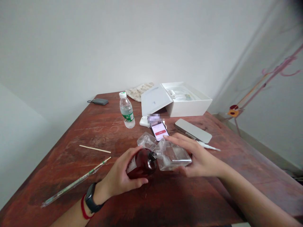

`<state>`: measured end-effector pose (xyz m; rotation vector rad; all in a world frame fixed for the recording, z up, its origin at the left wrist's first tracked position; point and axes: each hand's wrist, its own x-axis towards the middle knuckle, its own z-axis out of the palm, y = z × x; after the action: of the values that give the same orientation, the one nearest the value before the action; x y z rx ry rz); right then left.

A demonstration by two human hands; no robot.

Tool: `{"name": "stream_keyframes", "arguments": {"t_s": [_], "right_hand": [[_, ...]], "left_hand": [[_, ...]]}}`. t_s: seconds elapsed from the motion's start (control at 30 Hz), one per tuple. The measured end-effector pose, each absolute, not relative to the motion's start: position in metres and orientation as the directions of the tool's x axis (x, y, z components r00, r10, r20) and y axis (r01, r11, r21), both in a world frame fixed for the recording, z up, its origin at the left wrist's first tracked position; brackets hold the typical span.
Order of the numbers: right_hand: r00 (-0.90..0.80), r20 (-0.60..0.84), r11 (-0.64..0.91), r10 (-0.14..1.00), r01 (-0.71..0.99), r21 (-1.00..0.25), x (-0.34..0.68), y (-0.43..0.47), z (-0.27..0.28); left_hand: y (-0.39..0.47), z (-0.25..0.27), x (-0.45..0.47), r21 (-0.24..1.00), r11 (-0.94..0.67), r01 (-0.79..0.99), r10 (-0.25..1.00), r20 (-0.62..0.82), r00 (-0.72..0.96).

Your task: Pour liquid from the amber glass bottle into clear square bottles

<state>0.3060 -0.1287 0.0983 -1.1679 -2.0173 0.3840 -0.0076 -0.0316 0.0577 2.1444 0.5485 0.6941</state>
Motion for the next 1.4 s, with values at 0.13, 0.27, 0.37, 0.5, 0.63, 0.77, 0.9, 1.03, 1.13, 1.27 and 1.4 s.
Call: {"name": "stream_keyframes", "arguments": {"t_s": [0.13,0.27,0.37,0.5,0.63,0.77,0.9,1.03,1.13,1.27,1.4], "right_hand": [[-0.286,0.481,0.547,0.829,0.593,-0.590,0.3044,-0.1279,0.0993],[-0.281,0.473,0.538,0.835,0.599,-0.593,0.3036,-0.1281,0.0993],[-0.281,0.461,0.529,0.842,0.605,-0.596,0.3039,-0.1284,0.0998],[-0.294,0.458,0.537,0.839,0.580,-0.612,0.3045,-0.1282,0.1015],[-0.303,0.463,0.548,0.833,0.564,-0.617,0.3042,-0.1278,0.1023],[-0.293,0.471,0.549,0.832,0.565,-0.616,0.3031,-0.1279,0.1030],[-0.295,0.476,0.551,0.828,0.584,-0.596,0.3027,-0.1279,0.1045],[-0.329,0.471,0.568,0.819,0.587,-0.577,0.3039,-0.1274,0.1049],[-0.343,0.466,0.575,0.816,0.576,-0.582,0.3046,-0.1271,0.1051],[-0.349,0.474,0.585,0.809,0.565,-0.582,0.3044,-0.1267,0.1054],[-0.352,0.495,0.604,0.794,0.548,-0.579,0.3040,-0.1262,0.1049]], "left_hand": [[-0.0308,0.0582,-0.0087,0.787,-0.583,0.200,0.603,0.255,0.756],[-0.0299,0.0566,-0.0107,0.755,-0.618,0.219,0.598,0.271,0.754],[-0.0291,0.0548,-0.0119,0.735,-0.640,0.225,0.590,0.282,0.756],[-0.0290,0.0545,-0.0126,0.725,-0.651,0.227,0.584,0.286,0.760],[-0.0298,0.0561,-0.0126,0.726,-0.649,0.228,0.585,0.284,0.760],[-0.0287,0.0554,-0.0129,0.722,-0.656,0.221,0.576,0.289,0.764],[-0.0272,0.0522,-0.0132,0.708,-0.678,0.196,0.562,0.327,0.760],[-0.0268,0.0502,-0.0133,0.696,-0.695,0.178,0.553,0.360,0.751],[-0.0265,0.0498,-0.0133,0.686,-0.708,0.170,0.545,0.377,0.749],[-0.0266,0.0499,-0.0130,0.679,-0.713,0.172,0.543,0.382,0.748],[-0.0270,0.0504,-0.0131,0.679,-0.713,0.176,0.546,0.381,0.746]]}}
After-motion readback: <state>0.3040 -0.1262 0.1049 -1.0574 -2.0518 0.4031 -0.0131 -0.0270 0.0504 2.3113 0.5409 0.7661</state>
